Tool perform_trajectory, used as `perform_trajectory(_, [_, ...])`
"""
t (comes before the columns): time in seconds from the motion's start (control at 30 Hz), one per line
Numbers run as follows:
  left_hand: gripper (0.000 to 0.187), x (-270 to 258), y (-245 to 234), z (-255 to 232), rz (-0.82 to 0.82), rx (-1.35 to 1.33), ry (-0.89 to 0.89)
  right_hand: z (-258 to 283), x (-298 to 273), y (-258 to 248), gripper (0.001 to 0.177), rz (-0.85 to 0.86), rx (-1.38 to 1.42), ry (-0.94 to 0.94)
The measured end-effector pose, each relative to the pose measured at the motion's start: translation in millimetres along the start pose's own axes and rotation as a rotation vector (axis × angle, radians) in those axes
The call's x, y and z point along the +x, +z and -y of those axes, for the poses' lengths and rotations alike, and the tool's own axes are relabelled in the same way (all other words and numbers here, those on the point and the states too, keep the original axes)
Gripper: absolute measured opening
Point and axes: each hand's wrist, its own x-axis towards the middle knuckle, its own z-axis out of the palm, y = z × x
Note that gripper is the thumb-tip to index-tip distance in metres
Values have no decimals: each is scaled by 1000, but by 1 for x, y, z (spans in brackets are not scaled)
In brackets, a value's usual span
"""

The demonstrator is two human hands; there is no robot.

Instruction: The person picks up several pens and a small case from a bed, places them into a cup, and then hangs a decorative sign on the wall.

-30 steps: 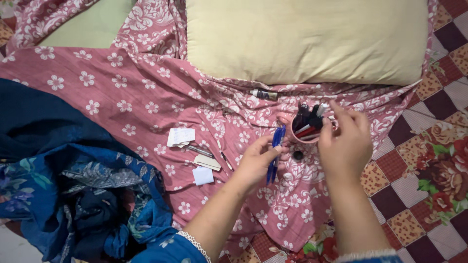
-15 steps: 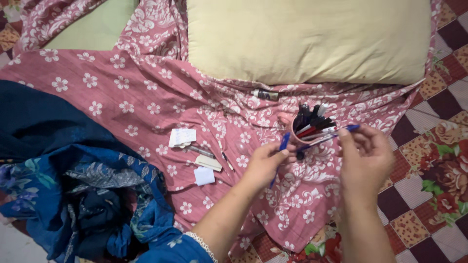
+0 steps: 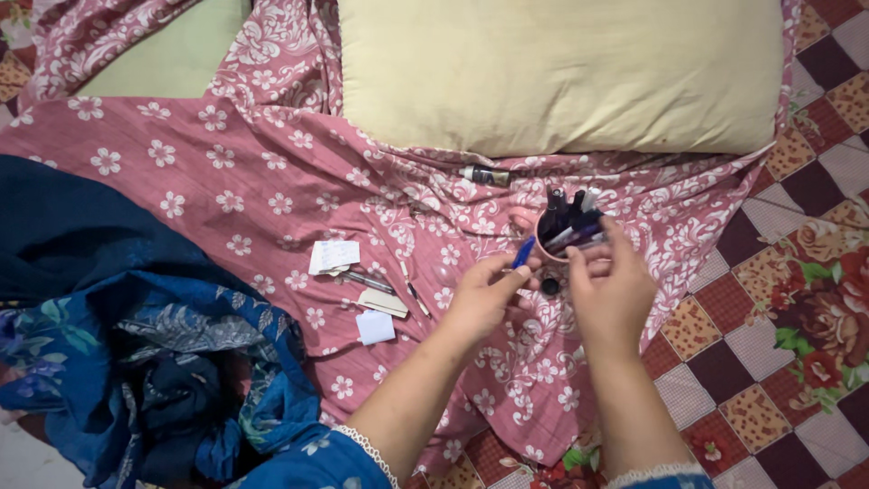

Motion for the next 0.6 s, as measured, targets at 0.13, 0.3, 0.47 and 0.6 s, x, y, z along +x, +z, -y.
perform_trajectory(0.13, [24,15,-2,16,55,154,60,19,-11,-9,32,20,119,43])
perform_trajectory(0.3, [21,21,0,42,172,219,139,17,-16,-5,26,178,548,290])
perform_trajectory(0.47, [21,19,0,49,99,273,120,27,-11,-20,19,-149,400,46])
perform_trajectory(0.6, [24,9,-4,56,60,243,68,27,1,-13,17,-251,421,-51])
